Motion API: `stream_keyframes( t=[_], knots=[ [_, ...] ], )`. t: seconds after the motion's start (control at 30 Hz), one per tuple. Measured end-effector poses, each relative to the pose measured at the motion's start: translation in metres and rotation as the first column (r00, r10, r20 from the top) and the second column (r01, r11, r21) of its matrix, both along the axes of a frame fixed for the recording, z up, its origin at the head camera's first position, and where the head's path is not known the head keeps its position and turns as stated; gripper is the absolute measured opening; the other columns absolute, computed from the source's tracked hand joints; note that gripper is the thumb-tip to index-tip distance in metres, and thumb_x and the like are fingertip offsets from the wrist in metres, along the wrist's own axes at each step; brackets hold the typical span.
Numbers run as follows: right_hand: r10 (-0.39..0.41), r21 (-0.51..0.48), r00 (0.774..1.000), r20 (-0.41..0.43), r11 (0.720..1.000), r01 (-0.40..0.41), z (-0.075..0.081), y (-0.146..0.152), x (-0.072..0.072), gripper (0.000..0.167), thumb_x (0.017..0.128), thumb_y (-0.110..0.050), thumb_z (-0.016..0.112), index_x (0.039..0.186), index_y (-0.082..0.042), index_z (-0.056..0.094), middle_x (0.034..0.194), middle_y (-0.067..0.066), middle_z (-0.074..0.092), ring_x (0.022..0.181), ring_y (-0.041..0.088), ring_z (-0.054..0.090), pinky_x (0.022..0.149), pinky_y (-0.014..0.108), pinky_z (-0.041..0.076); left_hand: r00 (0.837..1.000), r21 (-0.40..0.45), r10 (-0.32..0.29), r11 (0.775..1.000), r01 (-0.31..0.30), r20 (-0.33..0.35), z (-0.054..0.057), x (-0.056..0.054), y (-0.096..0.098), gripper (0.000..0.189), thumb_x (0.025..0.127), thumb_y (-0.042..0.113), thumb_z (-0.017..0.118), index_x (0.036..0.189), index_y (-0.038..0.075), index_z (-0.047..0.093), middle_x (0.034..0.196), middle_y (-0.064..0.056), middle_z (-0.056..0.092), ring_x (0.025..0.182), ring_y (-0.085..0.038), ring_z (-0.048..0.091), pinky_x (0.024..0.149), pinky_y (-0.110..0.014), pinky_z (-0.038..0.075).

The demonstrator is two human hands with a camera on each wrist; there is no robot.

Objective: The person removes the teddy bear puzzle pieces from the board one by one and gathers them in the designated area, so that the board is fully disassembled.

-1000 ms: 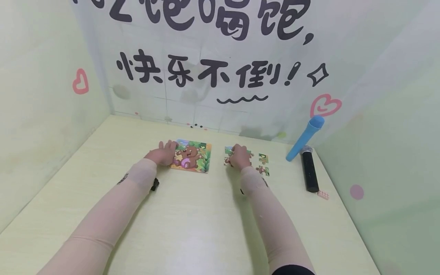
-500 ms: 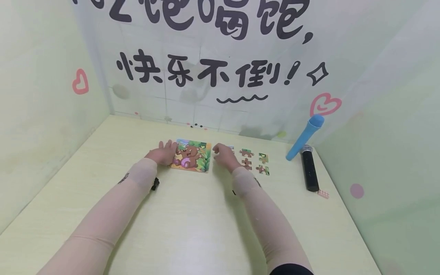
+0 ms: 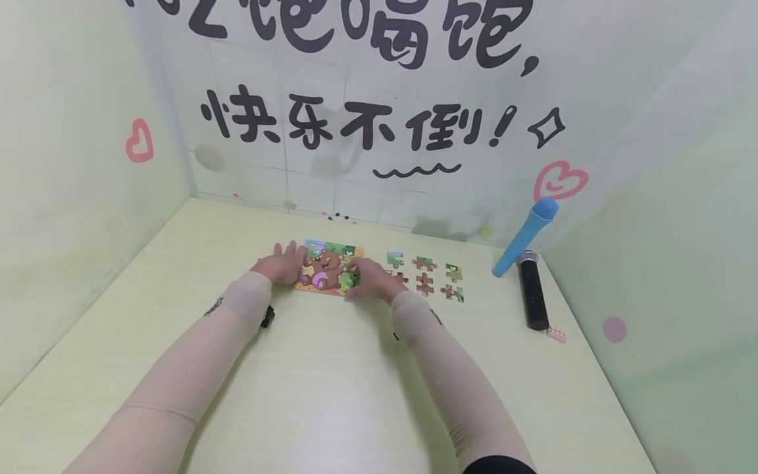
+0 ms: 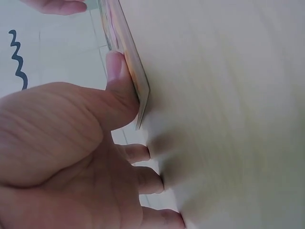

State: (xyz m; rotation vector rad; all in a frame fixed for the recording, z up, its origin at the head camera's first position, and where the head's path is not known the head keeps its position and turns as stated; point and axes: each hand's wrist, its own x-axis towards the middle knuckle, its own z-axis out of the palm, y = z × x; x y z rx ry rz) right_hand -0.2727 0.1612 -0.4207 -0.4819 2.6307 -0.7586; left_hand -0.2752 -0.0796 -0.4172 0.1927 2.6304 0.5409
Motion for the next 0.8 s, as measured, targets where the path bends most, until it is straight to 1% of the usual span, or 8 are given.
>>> stream_keyframes(
  t=[0.1,0.2,0.3,0.37,0.4,0.47,0.63,0.8],
  knots=[
    [0.059,0.063,0.998,-0.038,0.996,-0.056,-0.002,-0.005,0.002,0.071,0.085,-0.016,0.084,0.146,-0.005,0.049,0.14,0.017,0.055,0.13,0.033,0.051,0.113,0.047,0.041,1.0,0.015,0.011,1.0,-0.011,0.01,0.0,0.0,-0.002,0.06,0.111,0.028,0.026,0.164,0.011,0.004,0.169,-0.018,-0.011,0.151,-0.045,-0.016,0.114,-0.075,-0.004],
    [0.057,0.084,0.996,-0.066,0.995,-0.051,-0.002,-0.008,0.004,0.067,0.086,-0.012,0.082,0.144,-0.003,0.05,0.137,0.016,0.056,0.129,0.033,0.052,0.112,0.046,0.042,0.999,0.05,0.031,0.998,-0.033,0.037,-0.001,-0.001,-0.003,0.061,0.111,0.034,0.022,0.164,0.012,0.002,0.169,-0.015,-0.013,0.151,-0.042,-0.019,0.115,-0.072,-0.009],
    [0.039,0.083,0.997,-0.073,0.996,-0.033,-0.003,-0.01,0.004,0.064,0.086,-0.009,0.082,0.142,-0.003,0.051,0.135,0.016,0.057,0.126,0.032,0.054,0.111,0.045,0.043,0.999,0.065,0.01,0.998,-0.014,0.052,-0.003,-0.005,-0.006,0.053,0.11,0.034,0.032,0.158,0.013,0.027,0.168,-0.016,-0.014,0.15,-0.043,-0.021,0.114,-0.073,-0.01],
    [0.032,0.072,0.997,-0.071,0.997,-0.027,-0.004,-0.011,0.005,0.062,0.085,-0.008,0.082,0.14,-0.003,0.053,0.134,0.016,0.058,0.125,0.032,0.055,0.11,0.045,0.044,0.998,0.041,-0.034,0.999,0.032,0.049,-0.005,-0.007,-0.008,0.035,0.108,0.033,0.043,0.137,0.014,0.046,0.167,-0.019,-0.015,0.149,-0.047,-0.021,0.112,-0.076,-0.007],
    [0.03,0.068,0.997,-0.068,0.997,-0.026,-0.004,-0.011,0.005,0.061,0.085,-0.007,0.081,0.139,-0.003,0.053,0.133,0.017,0.058,0.125,0.032,0.055,0.11,0.045,0.045,0.998,0.034,-0.048,0.998,0.047,0.048,-0.006,-0.009,-0.01,0.027,0.107,0.034,0.048,0.125,0.014,0.049,0.167,-0.021,-0.015,0.149,-0.049,-0.021,0.112,-0.078,-0.005],
    [0.031,0.06,0.998,-0.061,0.998,-0.027,-0.004,-0.011,0.004,0.061,0.085,-0.005,0.081,0.139,-0.002,0.052,0.133,0.017,0.058,0.124,0.032,0.055,0.109,0.045,0.046,0.995,0.015,-0.089,0.996,0.088,0.041,-0.007,-0.012,-0.012,0.024,0.103,0.036,0.057,0.108,0.014,0.047,0.166,-0.024,-0.015,0.148,-0.052,-0.02,0.111,-0.08,0.001],
    [0.048,0.053,0.998,-0.045,0.998,-0.046,-0.004,-0.012,0.002,0.064,0.086,0.0,0.078,0.142,-0.004,0.048,0.133,0.019,0.057,0.123,0.033,0.054,0.108,0.046,0.047,0.986,-0.006,-0.161,0.987,0.161,0.035,-0.008,-0.014,-0.016,0.027,0.102,0.037,0.058,0.104,0.013,0.048,0.165,-0.026,-0.016,0.148,-0.053,-0.018,0.115,-0.077,0.008],
    [0.057,0.064,0.998,-0.037,0.996,-0.055,-0.004,-0.012,0.001,0.068,0.085,0.001,0.077,0.145,-0.007,0.046,0.133,0.017,0.057,0.124,0.033,0.052,0.109,0.047,0.045,0.991,-0.009,-0.126,0.992,0.127,0.052,-0.004,-0.011,-0.014,0.027,0.101,0.037,0.06,0.1,0.013,0.049,0.166,-0.022,-0.016,0.149,-0.05,-0.02,0.111,-0.08,0.006]
  ],
)
